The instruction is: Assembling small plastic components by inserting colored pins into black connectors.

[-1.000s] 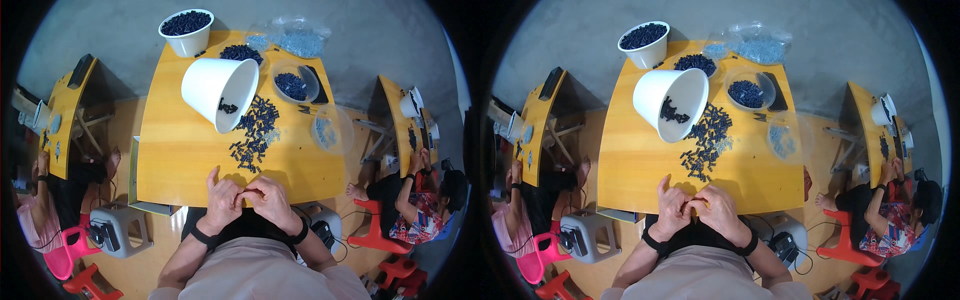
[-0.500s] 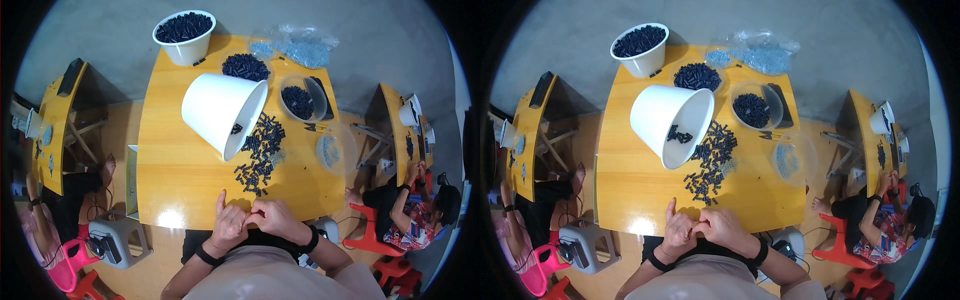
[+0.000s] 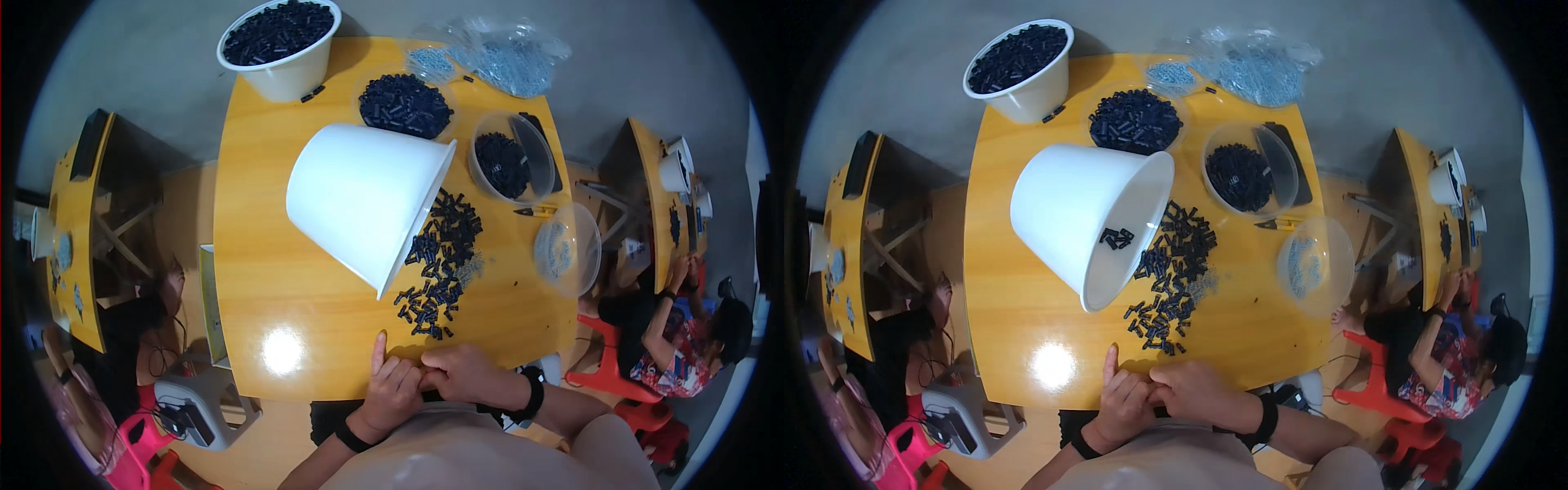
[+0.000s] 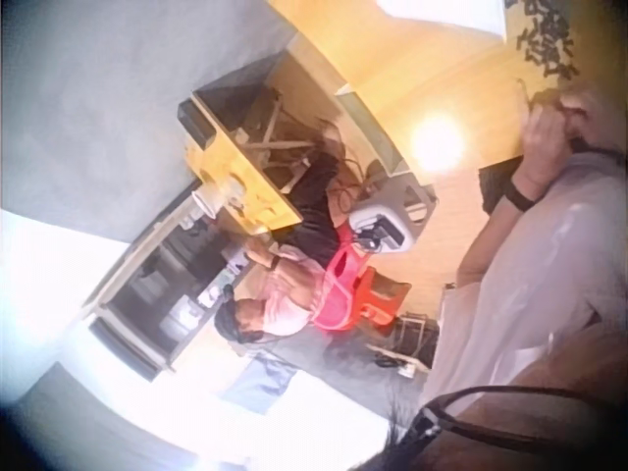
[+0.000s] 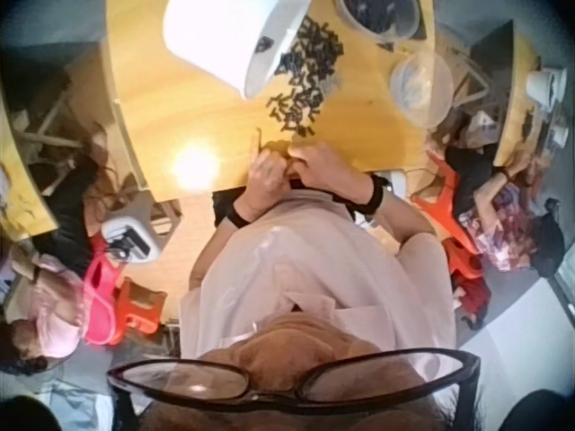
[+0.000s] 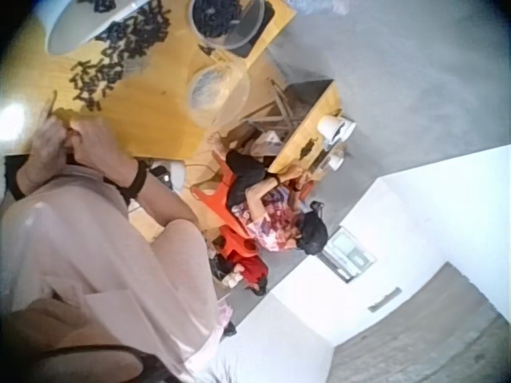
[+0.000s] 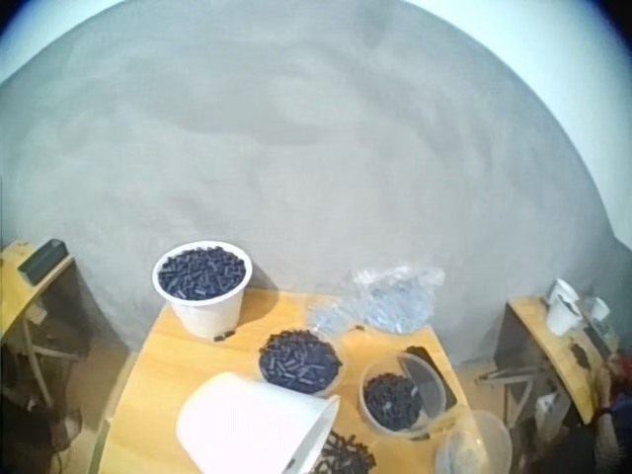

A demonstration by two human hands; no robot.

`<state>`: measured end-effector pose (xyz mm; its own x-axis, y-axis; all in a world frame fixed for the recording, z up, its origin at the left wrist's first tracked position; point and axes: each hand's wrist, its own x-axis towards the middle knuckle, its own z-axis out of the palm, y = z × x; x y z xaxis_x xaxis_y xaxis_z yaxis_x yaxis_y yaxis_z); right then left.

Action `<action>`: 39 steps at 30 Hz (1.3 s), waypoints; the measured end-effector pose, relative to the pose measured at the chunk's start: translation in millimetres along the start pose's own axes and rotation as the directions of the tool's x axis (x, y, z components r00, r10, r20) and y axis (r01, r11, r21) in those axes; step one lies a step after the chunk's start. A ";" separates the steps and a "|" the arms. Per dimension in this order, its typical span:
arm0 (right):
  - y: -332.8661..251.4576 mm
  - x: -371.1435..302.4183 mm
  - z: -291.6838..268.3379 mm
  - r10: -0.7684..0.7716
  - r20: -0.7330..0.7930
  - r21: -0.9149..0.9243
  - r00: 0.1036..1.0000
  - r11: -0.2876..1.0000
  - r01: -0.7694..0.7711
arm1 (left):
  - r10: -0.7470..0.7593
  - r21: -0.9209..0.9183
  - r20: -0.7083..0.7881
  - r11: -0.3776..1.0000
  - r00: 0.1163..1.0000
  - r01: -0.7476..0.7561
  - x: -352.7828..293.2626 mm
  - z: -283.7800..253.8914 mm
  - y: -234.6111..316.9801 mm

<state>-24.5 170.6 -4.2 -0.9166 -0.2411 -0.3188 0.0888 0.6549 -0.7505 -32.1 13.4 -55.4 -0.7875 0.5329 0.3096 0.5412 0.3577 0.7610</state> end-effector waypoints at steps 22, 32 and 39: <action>-34.0 -31.9 23.2 -0.231 -0.305 0.236 0.924 0.922 0.308 | -0.416 -0.842 0.318 0.288 0.852 0.455 -10.7 -55.0 19.2; -68.7 -51.9 55.4 -0.495 -0.432 0.215 0.754 0.755 0.619 | -0.361 -0.937 0.244 0.151 0.900 0.314 -70.2 -77.3 40.4; -79.8 -47.8 82.4 -0.558 -0.394 0.060 0.730 0.777 0.626 | -0.464 -0.920 0.052 0.322 0.885 0.222 -97.0 -81.5 41.2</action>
<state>44.3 70.9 23.2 -0.8727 -0.2588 0.4141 -0.4815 0.3152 -0.8178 42.6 -86.1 -7.6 -0.9323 0.3451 -0.1084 -0.2723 -0.4723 0.8383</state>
